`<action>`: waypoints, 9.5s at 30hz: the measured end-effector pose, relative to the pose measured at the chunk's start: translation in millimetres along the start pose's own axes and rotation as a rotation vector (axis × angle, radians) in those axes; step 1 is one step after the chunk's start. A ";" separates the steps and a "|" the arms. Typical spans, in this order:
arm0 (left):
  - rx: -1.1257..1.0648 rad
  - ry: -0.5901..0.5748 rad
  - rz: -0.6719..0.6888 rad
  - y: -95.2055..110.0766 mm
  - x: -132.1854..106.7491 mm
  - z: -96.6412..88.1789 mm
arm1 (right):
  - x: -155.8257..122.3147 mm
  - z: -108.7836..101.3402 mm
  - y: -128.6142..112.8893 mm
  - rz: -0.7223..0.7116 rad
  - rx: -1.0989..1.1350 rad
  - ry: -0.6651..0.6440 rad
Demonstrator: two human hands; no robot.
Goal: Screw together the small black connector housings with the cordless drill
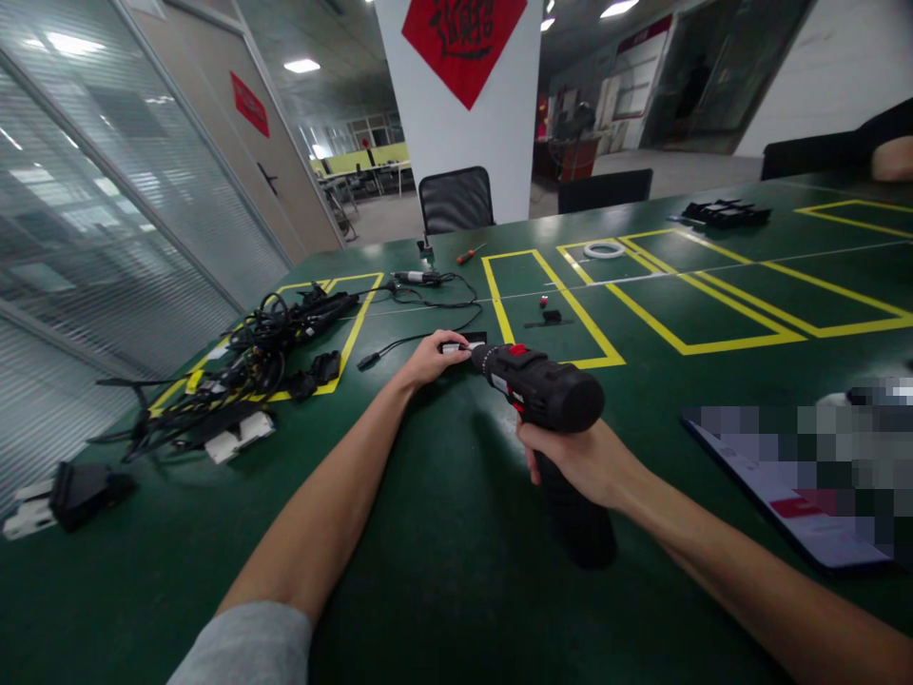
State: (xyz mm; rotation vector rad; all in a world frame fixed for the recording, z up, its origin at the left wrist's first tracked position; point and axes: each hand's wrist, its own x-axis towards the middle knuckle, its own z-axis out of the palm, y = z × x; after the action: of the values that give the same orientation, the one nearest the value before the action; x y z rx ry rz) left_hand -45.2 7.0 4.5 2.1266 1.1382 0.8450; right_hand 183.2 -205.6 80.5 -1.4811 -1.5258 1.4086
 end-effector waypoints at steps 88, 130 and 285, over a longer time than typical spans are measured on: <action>0.031 -0.010 -0.036 11.5 -5.7 -1.6 | 6.8 -6.7 17.9 -0.104 0.313 -0.208; -0.035 -0.053 -0.006 8.0 -4.2 -4.2 | 6.4 -7.8 15.5 -0.076 0.288 -0.220; -0.071 0.007 -0.043 11.5 -6.7 -2.2 | 6.6 -1.8 17.8 -0.097 0.224 -0.207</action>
State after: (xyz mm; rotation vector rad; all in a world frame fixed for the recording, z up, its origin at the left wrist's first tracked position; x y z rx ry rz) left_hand -44.1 -3.7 12.6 2.0357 1.1370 0.8617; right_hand 189.3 -202.0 62.7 -1.1426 -1.4823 1.6562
